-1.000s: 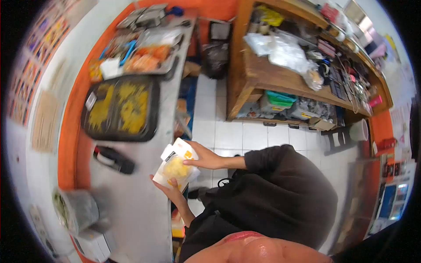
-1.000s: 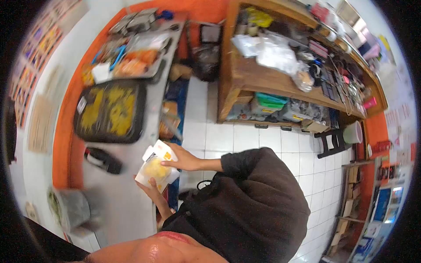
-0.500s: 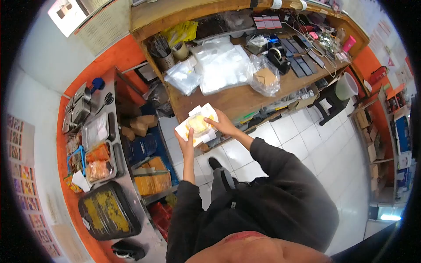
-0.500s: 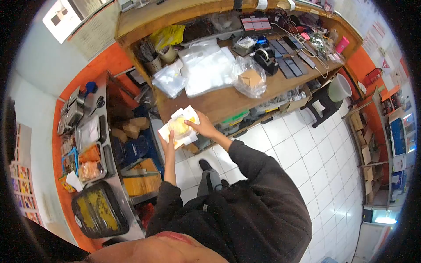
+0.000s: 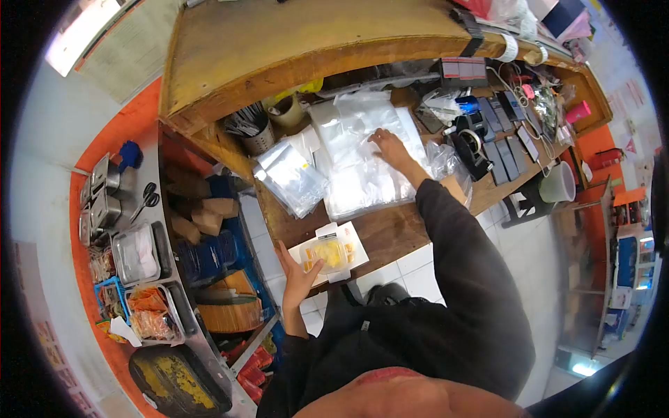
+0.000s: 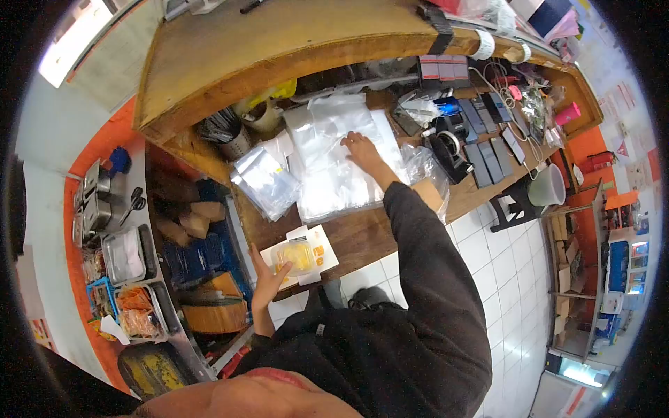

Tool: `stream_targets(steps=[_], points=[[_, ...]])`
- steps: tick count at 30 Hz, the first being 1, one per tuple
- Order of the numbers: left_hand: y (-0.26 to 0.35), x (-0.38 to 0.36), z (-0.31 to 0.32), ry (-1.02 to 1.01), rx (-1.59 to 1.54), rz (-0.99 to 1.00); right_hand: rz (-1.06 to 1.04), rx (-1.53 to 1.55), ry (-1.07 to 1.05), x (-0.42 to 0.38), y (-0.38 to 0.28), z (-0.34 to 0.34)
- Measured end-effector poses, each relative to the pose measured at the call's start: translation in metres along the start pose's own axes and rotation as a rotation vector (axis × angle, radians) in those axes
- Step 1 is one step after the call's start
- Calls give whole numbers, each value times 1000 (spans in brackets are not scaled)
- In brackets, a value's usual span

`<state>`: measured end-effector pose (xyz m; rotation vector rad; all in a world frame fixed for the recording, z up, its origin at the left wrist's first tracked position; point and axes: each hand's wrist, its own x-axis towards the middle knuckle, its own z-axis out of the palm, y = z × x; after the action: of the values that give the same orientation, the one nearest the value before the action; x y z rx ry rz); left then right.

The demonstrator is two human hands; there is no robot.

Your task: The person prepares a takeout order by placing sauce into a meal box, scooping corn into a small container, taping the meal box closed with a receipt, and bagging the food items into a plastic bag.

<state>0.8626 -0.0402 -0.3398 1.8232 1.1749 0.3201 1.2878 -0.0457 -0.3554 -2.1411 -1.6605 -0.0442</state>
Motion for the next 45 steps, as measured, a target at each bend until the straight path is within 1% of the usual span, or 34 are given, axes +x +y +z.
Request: stream_targets(steps=[1,2,3,5,6,7,8,9,10,11,13,15,16,18,19,21,22,24,25,26,27,28,29,30,31,33,34,35,37,39,41,42,44,45], points=[[20,3,-12,-20,117,37,-149,-136,-113,9,9,2],[46,7,-24,-9,252,65,-188,9,4,15,16,4],[71,11,-33,-6,255,51,-194,20,-3,19,10,-2],[109,17,-38,137,225,175,41,332,69,21,-10,-23],[114,23,-35,150,227,168,136,526,68,20,-27,-37],[118,26,-33,6,28,158,210,611,53,17,-44,-57],[124,29,-29,-134,-172,149,346,827,34,13,-65,-84],[129,33,-18,-110,-169,140,484,1042,6,7,-82,-109],[130,38,-1,-274,-405,93,548,1462,28,1,-93,-128],[127,42,21,-433,-646,49,569,1675,12,-6,-102,-151],[93,49,88,-368,-1005,-174,629,2011,-88,-23,-121,-203],[109,46,134,-305,-1458,-209,639,2133,-212,-38,-129,-230],[127,37,145,-326,-1642,-119,537,1940,-195,-43,-131,-238],[163,15,158,-429,-1911,45,330,1644,-299,-62,-91,-220],[181,2,157,-494,-1992,119,334,1646,-275,-72,-76,-223],[212,-25,154,-610,-2078,256,562,1765,-348,-93,-49,-232],[226,-37,154,-656,-2107,309,661,1853,-317,-103,-30,-224],[244,-63,152,-650,-2050,363,585,1765,-282,-122,-4,-228],[250,-77,151,-589,-1978,369,507,1677,-264,-131,9,-226],[255,-92,150,-507,-1872,369,420,1515,-258,-140,30,-197],[254,-109,154,-285,-1672,313,412,1515,-259,-144,38,-202],[253,-126,158,-97,-1449,220,243,1371,-407,-147,43,-205],[250,-144,161,274,-995,68,73,1217,-544,-150,48,-208],[248,-159,162,284,-990,70,99,1069,-683,-150,43,-224],[246,-173,162,497,-950,-4,92,1076,-687,-151,44,-215],[255,-192,164,859,-877,-98,-425,555,-374,-157,49,-168],[238,-205,165,904,-770,-112,-490,343,-470,-162,49,-143],[219,-221,164,946,-663,-122,-489,349,-473,-170,49,-122],[214,-243,170,989,-660,-159,-571,-325,-579,-183,49,-89],[223,-245,173,1029,-654,-191,-505,-366,-637,-178,40,-77],[246,-248,185,1066,-736,-189,-291,-655,-731,-176,42,-79],[245,-250,187,1057,-734,-192,-283,-653,-737,-175,52,-77],[239,-253,191,964,-754,-347,-297,-630,-688,-166,85,-76],[246,-246,193,960,-754,-346,-293,-630,-689,-165,97,-94]])
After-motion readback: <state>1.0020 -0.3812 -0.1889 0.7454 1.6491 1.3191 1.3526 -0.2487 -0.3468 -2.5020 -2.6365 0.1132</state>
